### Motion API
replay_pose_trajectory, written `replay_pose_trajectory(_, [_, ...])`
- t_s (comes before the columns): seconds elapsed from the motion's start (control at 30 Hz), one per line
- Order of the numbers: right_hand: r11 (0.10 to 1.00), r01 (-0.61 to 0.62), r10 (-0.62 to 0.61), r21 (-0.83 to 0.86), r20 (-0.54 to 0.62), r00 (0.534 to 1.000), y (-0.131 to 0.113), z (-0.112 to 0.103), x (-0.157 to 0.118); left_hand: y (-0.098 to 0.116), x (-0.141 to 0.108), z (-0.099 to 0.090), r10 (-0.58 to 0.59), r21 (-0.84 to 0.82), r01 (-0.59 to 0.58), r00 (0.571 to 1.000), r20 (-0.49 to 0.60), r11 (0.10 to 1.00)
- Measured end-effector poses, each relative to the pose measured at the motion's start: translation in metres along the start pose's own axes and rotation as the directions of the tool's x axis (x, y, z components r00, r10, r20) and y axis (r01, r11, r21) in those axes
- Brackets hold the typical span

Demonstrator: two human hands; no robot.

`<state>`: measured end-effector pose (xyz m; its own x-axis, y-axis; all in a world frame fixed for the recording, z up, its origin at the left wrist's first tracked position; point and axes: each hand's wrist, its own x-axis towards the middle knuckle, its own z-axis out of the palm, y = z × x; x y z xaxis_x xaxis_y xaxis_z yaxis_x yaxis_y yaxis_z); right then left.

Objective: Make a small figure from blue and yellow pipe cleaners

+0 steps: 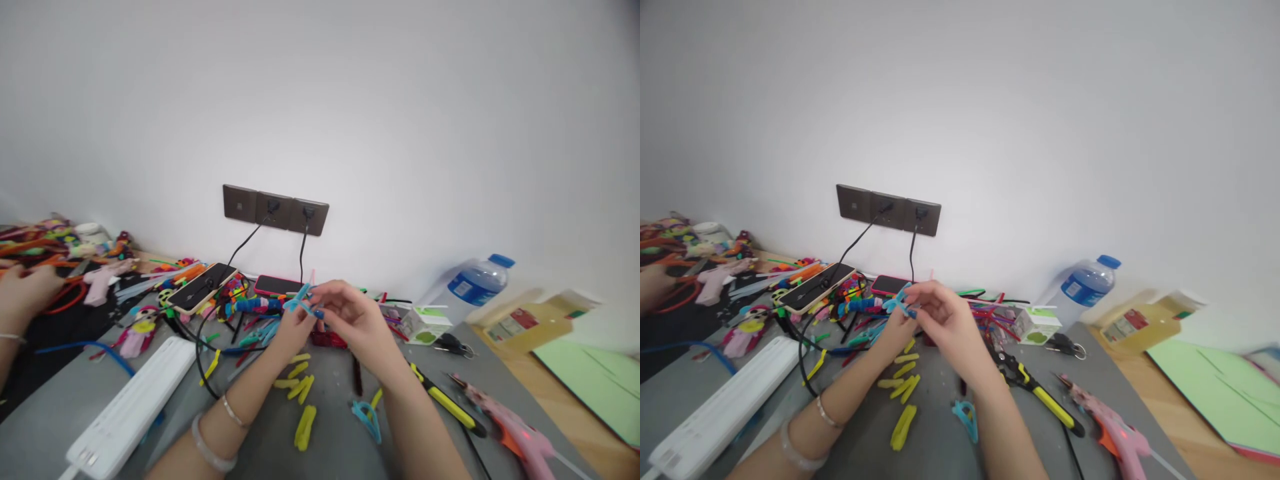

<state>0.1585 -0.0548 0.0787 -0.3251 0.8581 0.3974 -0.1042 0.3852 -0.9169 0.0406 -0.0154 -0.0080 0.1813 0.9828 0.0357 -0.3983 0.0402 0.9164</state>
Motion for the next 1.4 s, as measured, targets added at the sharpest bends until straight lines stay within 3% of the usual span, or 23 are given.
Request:
replay_pose_trajectory(0.1, [0.995,-0.097,0.097,-0.020,0.046,0.994,-0.003,-0.024,-0.002,0.009,0.003,-0.005,-0.070,-0.193,0.084,0.995,0.076,0.978])
replay_pose_trajectory(0.23, [0.984,-0.155,0.162,-0.091,0.072,0.984,0.002,-0.045,-0.003,0.021,-0.002,-0.005,-0.127,-0.273,0.170,0.977,0.168,0.947])
replay_pose_trajectory(0.5, [0.984,-0.168,0.166,-0.067,-0.024,0.986,0.017,-0.054,0.004,0.023,-0.003,-0.010,-0.105,-0.209,0.136,0.982,0.154,0.968])
replay_pose_trajectory(0.67, [0.950,-0.290,0.300,-0.112,0.078,0.951,0.031,-0.051,0.006,0.022,-0.003,-0.010,-0.109,-0.112,0.123,0.986,0.127,0.986])
replay_pose_trajectory(0.8, [0.944,-0.276,0.284,-0.181,0.019,0.959,0.041,-0.050,0.007,0.022,-0.003,-0.009,-0.102,-0.060,0.104,0.994,0.038,0.993])
replay_pose_trajectory(0.97, [0.922,-0.326,0.337,-0.209,0.018,0.941,0.035,-0.056,0.006,0.021,0.002,-0.012,-0.069,-0.077,0.065,0.997,-0.044,0.995])
replay_pose_trajectory(1.13, [0.912,-0.269,0.276,-0.310,-0.019,0.961,0.028,-0.062,0.004,0.018,0.002,-0.013,-0.092,-0.118,0.093,0.996,0.008,0.989])
replay_pose_trajectory(1.4, [0.931,-0.222,0.200,-0.290,-0.105,0.974,0.027,-0.072,0.003,0.020,0.001,-0.013,-0.072,-0.139,0.079,0.996,0.052,0.987])
